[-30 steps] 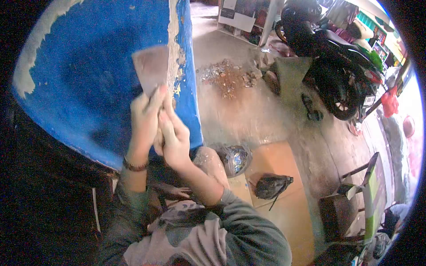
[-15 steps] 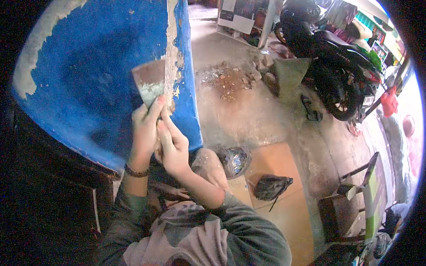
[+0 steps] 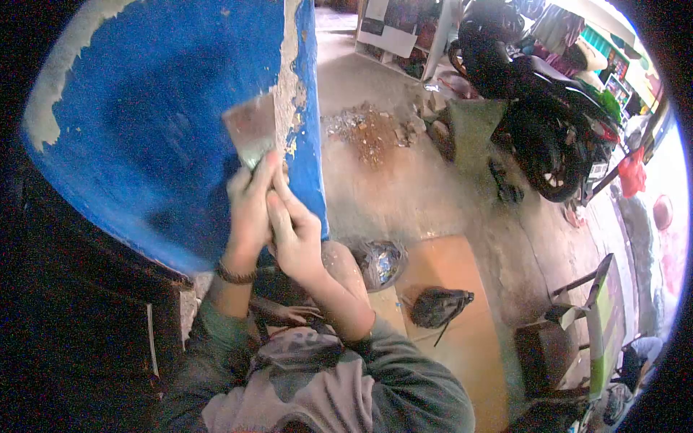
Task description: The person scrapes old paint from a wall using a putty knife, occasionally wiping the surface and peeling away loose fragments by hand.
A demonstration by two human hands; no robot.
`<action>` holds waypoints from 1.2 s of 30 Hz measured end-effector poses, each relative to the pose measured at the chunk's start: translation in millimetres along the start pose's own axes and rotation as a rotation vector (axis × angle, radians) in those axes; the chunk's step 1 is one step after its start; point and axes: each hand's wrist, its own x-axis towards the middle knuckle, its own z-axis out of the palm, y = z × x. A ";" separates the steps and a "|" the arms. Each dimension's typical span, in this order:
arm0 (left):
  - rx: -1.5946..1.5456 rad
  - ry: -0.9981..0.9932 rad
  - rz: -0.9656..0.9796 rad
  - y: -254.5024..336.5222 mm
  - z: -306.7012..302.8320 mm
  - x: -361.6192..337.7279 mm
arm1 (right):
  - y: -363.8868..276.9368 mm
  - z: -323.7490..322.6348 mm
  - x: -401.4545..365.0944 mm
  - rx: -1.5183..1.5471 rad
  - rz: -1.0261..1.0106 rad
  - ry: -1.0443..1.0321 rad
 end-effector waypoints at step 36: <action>0.055 -0.007 0.038 24.0 0.3 12.9 | -17.3 16.3 7.5 0.189 0.012 -0.040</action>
